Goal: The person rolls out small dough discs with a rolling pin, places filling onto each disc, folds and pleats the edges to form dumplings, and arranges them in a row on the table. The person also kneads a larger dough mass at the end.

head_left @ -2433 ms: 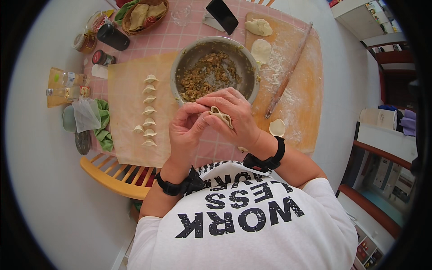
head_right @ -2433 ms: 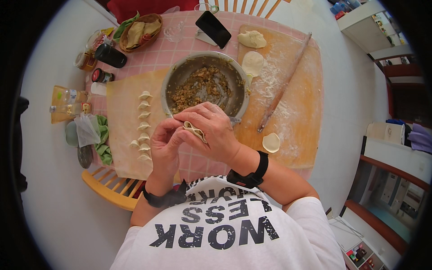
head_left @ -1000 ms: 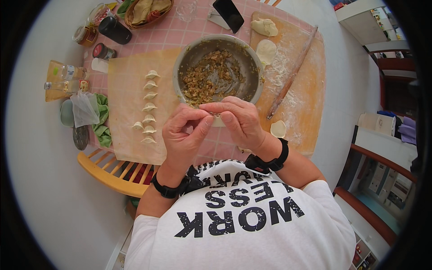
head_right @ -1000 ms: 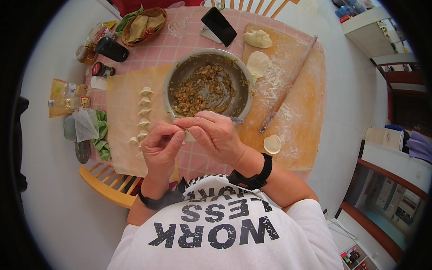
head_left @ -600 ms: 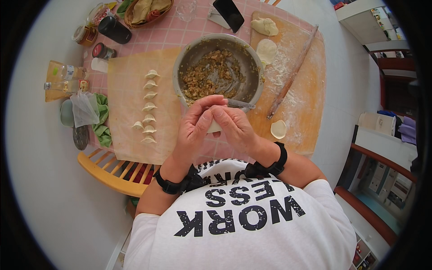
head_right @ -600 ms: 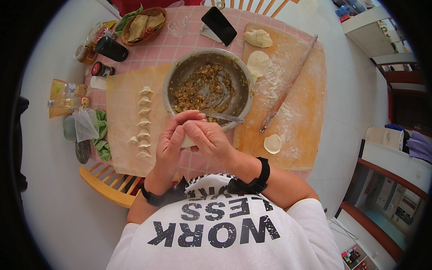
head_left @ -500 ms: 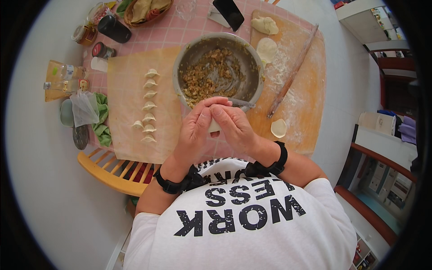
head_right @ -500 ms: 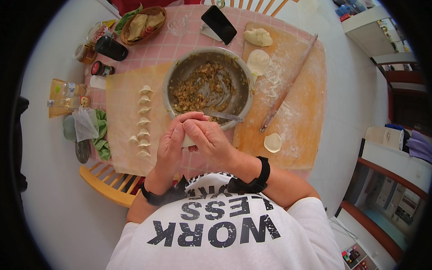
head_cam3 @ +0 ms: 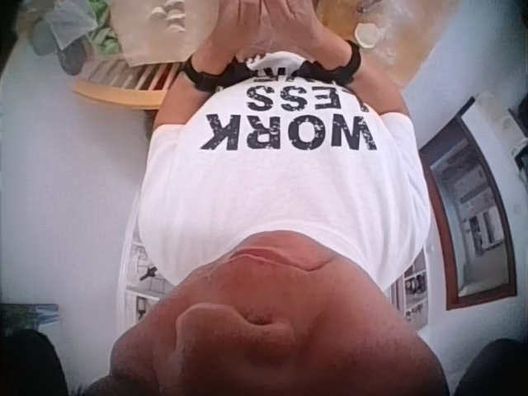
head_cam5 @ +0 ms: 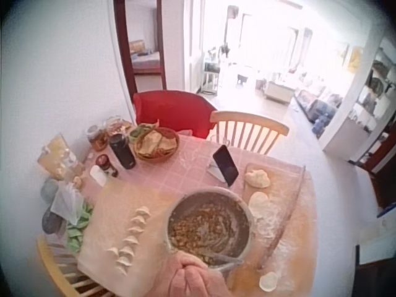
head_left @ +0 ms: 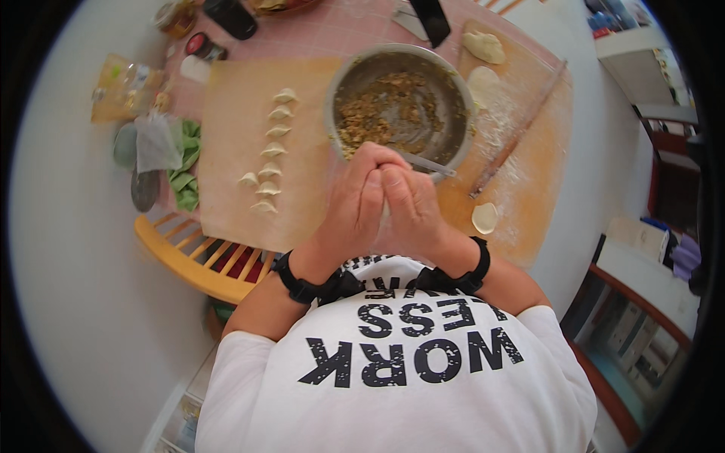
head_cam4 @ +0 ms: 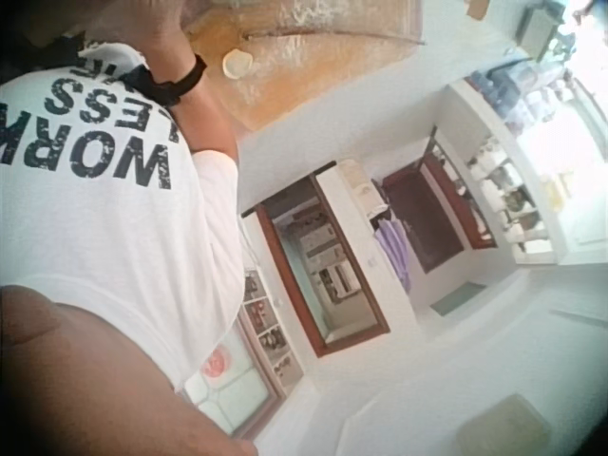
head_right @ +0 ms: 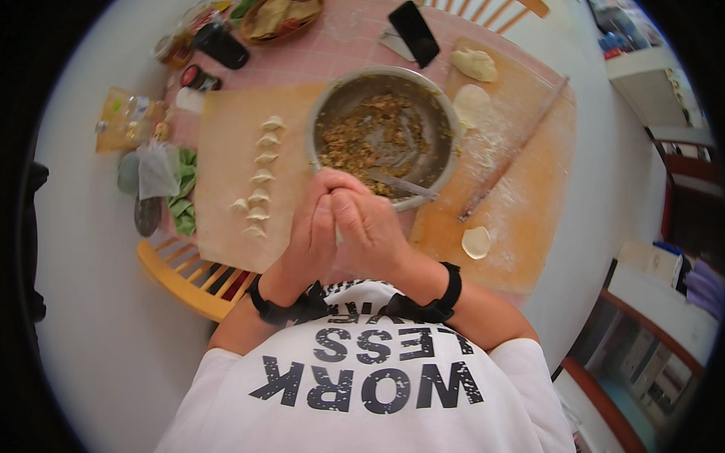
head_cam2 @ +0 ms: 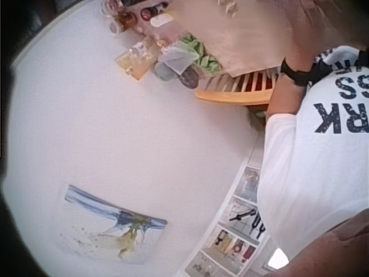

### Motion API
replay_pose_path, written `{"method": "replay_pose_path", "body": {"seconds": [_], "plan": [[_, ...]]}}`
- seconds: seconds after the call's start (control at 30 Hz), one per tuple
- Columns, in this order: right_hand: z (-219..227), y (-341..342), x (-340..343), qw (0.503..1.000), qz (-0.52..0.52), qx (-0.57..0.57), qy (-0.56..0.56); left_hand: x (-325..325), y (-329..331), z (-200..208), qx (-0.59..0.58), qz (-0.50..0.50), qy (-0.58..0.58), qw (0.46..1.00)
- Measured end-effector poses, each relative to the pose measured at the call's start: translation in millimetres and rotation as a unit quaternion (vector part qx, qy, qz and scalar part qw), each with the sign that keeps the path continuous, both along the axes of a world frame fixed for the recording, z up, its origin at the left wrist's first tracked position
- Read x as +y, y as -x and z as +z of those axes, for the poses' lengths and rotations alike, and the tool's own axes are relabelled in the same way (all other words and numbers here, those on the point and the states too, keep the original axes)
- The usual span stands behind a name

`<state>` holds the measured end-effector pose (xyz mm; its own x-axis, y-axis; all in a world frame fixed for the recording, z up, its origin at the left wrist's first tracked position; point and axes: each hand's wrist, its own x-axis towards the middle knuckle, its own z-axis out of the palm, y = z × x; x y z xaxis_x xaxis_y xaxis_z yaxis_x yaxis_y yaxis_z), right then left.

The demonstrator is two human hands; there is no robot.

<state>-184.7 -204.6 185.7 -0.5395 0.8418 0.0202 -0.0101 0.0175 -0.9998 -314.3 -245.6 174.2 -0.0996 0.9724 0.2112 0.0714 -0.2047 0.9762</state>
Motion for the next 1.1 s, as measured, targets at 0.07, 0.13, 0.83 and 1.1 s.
{"method": "replay_pose_path", "body": {"seconds": [0.07, 0.13, 0.83, 1.1], "plan": [[2, 5, 7, 0.999, 0.042, 0.002, -0.028, 0, 6, 1, -0.044, -0.012, 0.001, 0.999], [2, 8, 13, 0.991, 0.052, -0.014, -0.123, -8, 8, 6, -0.155, 0.004, 0.003, 0.988], [-25, -41, -11, 0.923, -0.034, -0.267, -0.274, -68, 232, -144, 0.026, 0.208, 0.223, 0.952], [-30, -93, -31, 0.914, -0.103, -0.315, -0.232, -58, 251, -181, 0.178, 0.155, 0.305, 0.923]]}}
